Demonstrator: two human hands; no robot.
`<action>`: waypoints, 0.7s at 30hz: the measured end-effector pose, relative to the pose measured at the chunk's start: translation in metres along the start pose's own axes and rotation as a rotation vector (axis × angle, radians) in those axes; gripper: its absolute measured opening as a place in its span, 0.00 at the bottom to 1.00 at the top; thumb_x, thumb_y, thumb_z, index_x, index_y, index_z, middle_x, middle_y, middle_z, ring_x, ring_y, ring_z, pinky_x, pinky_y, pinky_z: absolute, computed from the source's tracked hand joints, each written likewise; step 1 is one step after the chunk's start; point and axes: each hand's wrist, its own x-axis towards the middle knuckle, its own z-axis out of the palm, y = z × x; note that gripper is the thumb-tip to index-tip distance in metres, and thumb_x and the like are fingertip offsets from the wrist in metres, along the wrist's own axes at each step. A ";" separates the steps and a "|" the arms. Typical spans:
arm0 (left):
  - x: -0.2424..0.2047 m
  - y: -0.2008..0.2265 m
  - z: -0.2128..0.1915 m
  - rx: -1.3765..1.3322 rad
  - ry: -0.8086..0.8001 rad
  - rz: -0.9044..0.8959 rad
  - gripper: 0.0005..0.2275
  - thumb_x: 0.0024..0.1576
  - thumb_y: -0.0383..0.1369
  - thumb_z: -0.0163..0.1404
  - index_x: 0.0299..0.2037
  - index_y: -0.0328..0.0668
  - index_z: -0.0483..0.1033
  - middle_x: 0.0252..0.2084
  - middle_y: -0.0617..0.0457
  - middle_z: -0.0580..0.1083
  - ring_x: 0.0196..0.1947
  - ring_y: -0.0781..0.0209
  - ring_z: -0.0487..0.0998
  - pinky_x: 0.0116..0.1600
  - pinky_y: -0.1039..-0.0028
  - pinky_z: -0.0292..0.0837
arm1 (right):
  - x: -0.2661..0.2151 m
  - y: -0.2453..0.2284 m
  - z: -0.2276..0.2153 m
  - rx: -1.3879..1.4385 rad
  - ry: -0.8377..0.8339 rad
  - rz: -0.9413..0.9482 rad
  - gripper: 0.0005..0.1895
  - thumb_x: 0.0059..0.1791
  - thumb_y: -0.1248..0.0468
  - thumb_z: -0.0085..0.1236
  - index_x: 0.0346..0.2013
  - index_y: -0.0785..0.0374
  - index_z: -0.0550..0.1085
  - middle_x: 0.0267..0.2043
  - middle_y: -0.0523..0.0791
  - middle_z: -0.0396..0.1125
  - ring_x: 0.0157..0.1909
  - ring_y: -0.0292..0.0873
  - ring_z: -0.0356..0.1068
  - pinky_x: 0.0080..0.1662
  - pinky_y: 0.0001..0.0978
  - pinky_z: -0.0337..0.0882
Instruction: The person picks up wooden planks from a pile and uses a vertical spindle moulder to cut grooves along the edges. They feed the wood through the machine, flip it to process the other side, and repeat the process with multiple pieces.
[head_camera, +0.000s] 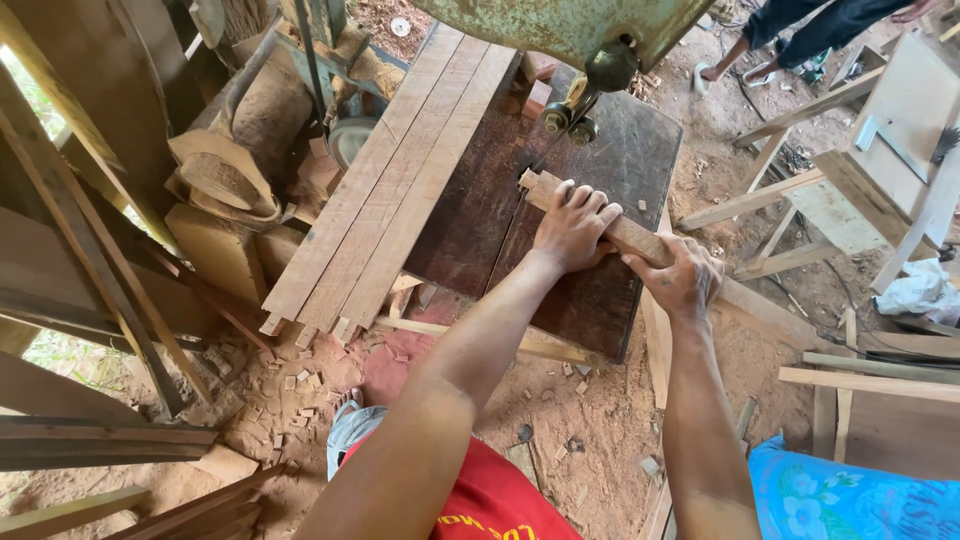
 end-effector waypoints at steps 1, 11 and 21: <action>0.001 0.000 0.000 -0.007 0.005 0.003 0.26 0.49 0.49 0.60 0.56 0.52 0.74 0.51 0.54 0.70 0.60 0.54 0.65 0.71 0.52 0.48 | 0.000 0.002 0.001 0.008 0.007 -0.005 0.35 0.37 0.35 0.73 0.47 0.55 0.81 0.47 0.45 0.76 0.49 0.48 0.74 0.52 0.46 0.66; 0.000 -0.001 0.004 -0.021 0.062 0.015 0.26 0.47 0.48 0.61 0.55 0.51 0.75 0.51 0.53 0.71 0.60 0.54 0.65 0.71 0.52 0.49 | 0.002 0.001 -0.002 0.006 -0.025 0.000 0.36 0.38 0.33 0.72 0.47 0.55 0.81 0.47 0.46 0.76 0.49 0.51 0.74 0.53 0.47 0.65; 0.002 0.001 0.001 -0.022 0.027 0.003 0.26 0.47 0.48 0.60 0.55 0.51 0.75 0.50 0.53 0.70 0.60 0.54 0.65 0.70 0.53 0.49 | 0.003 0.002 -0.001 -0.009 -0.083 0.034 0.39 0.37 0.31 0.71 0.49 0.56 0.80 0.45 0.46 0.76 0.46 0.50 0.74 0.53 0.48 0.65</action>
